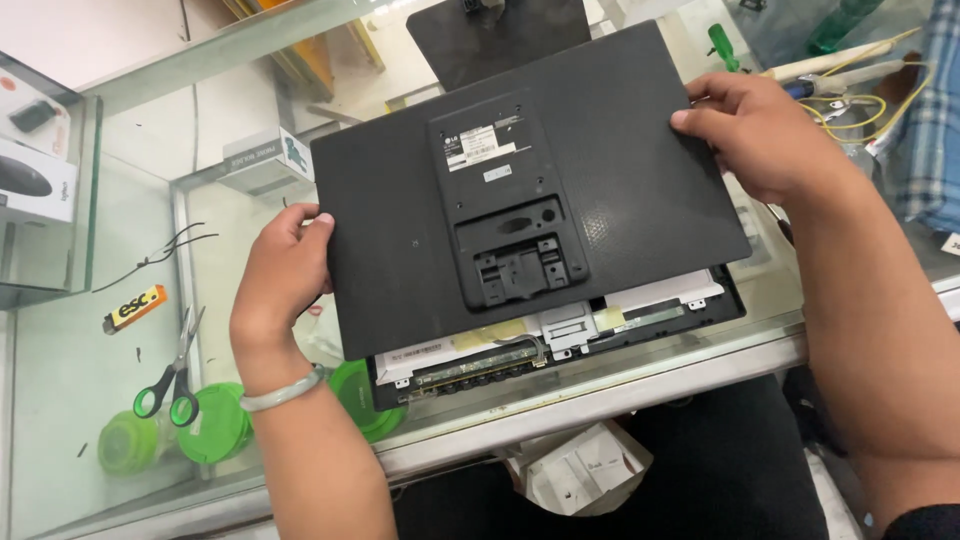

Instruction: Repairing a computer monitor by assembling internal components and cleaning the screen

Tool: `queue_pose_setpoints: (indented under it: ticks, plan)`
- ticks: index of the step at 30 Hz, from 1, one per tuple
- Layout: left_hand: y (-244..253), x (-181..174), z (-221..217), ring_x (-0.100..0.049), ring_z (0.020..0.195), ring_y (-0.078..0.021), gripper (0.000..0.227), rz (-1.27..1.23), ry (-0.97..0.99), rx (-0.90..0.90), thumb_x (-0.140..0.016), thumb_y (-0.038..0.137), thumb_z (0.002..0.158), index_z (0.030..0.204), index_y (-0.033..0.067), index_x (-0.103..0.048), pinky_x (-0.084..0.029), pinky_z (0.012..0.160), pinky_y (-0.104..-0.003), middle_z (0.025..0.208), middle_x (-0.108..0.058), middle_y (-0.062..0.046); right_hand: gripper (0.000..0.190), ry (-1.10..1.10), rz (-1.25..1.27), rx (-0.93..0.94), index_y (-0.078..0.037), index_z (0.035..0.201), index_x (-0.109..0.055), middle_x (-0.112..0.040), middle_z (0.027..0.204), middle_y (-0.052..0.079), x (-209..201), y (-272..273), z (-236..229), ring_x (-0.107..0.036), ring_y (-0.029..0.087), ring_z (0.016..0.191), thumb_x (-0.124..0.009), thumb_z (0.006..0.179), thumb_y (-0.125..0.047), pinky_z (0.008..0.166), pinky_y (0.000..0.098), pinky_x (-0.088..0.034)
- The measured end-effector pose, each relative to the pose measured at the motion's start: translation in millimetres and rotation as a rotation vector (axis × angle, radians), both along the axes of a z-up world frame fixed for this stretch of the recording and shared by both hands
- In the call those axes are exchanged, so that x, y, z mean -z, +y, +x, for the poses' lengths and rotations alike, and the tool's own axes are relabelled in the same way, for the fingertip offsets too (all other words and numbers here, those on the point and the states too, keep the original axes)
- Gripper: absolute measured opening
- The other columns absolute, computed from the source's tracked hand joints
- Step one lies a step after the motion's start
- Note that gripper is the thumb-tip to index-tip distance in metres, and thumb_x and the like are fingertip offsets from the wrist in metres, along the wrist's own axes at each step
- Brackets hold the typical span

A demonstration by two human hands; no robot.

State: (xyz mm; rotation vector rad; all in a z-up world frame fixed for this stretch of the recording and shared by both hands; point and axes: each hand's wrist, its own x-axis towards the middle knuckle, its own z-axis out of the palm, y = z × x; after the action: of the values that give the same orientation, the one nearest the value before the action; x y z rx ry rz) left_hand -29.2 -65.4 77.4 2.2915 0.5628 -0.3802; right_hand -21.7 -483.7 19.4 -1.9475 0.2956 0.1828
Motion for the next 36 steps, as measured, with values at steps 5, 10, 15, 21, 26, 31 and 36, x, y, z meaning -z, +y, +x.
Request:
queue_pose_setpoints:
  ticks: [5, 10, 15, 21, 26, 31, 36]
  plan:
    - [6, 4, 0, -0.067, 0.070, -0.0251, 0.030, 0.108, 0.085, 0.118, -0.041, 0.033, 0.104, 0.119, 0.0127, -0.059, -0.049, 0.063, -0.041, 0.085, -0.063, -0.011, 0.019, -0.006, -0.150, -0.057, -0.006, 0.117, -0.060, -0.053, 0.082, 0.003, 4, -2, 1, -0.043, 0.019, 0.061, -0.063, 0.105, -0.021, 0.052, 0.0348, -0.031]
    - [0, -2, -5, -0.070, 0.072, -0.0254, 0.032, 0.074, 0.124, 0.119, -0.041, 0.032, 0.104, 0.121, 0.0129, -0.059, -0.048, 0.073, -0.038, 0.093, -0.064, -0.008, 0.024, 0.015, -0.365, -0.067, -0.006, 0.111, -0.068, -0.064, 0.085, 0.006, -15, 5, -7, -0.055, 0.023, 0.066, -0.058, 0.107, -0.027, 0.063, 0.0386, -0.040]
    - [3, -7, -10, -0.066, 0.070, -0.0271, 0.035, 0.069, 0.216, 0.179, -0.045, 0.031, 0.105, 0.122, 0.0050, -0.059, -0.053, 0.070, -0.037, 0.083, -0.066, -0.018, 0.058, 0.184, -0.543, -0.174, -0.003, 0.077, -0.063, -0.064, 0.054, 0.019, -32, 7, -13, -0.054, 0.025, 0.059, -0.051, 0.116, -0.044, 0.063, 0.0381, -0.038]
    - [-4, -11, -11, -0.073, 0.077, -0.0269, 0.032, 0.070, 0.275, 0.181, -0.045, 0.028, 0.106, 0.126, 0.0059, -0.056, -0.054, 0.076, -0.035, 0.088, -0.074, -0.019, 0.045, 0.231, -0.616, -0.176, -0.003, 0.096, -0.077, -0.077, 0.063, 0.018, -40, 15, -15, -0.072, 0.019, 0.084, -0.059, 0.109, -0.042, 0.094, 0.0333, -0.044]
    - [-3, -1, -9, -0.073, 0.076, -0.0288, 0.033, 0.048, 0.268, 0.183, -0.047, 0.028, 0.106, 0.128, 0.0051, -0.056, -0.055, 0.074, -0.036, 0.089, -0.072, -0.020, 0.052, 0.251, -0.744, -0.268, -0.003, 0.086, -0.074, -0.080, 0.064, 0.016, -29, 10, -10, -0.073, 0.020, 0.084, -0.054, 0.111, -0.045, 0.083, 0.0344, -0.046]
    - [-3, -3, -10, -0.073, 0.077, -0.0285, 0.032, 0.101, 0.269, 0.215, -0.052, 0.029, 0.105, 0.127, 0.0052, -0.052, -0.055, 0.073, -0.038, 0.091, -0.074, -0.020, 0.056, 0.265, -0.774, -0.312, -0.003, 0.076, -0.069, -0.081, 0.064, 0.013, -24, 7, -8, -0.074, 0.023, 0.078, -0.054, 0.111, -0.043, 0.078, 0.0366, -0.047]
    - [-8, -5, -11, -0.070, 0.076, -0.0280, 0.030, 0.153, 0.319, 0.188, -0.053, 0.031, 0.105, 0.123, 0.0075, -0.053, -0.053, 0.078, -0.038, 0.088, -0.076, -0.021, 0.051, 0.269, -0.826, -0.332, -0.007, 0.087, -0.073, -0.082, 0.063, 0.013, -26, 10, -9, -0.077, 0.021, 0.077, -0.053, 0.111, -0.046, 0.080, 0.0358, -0.047]
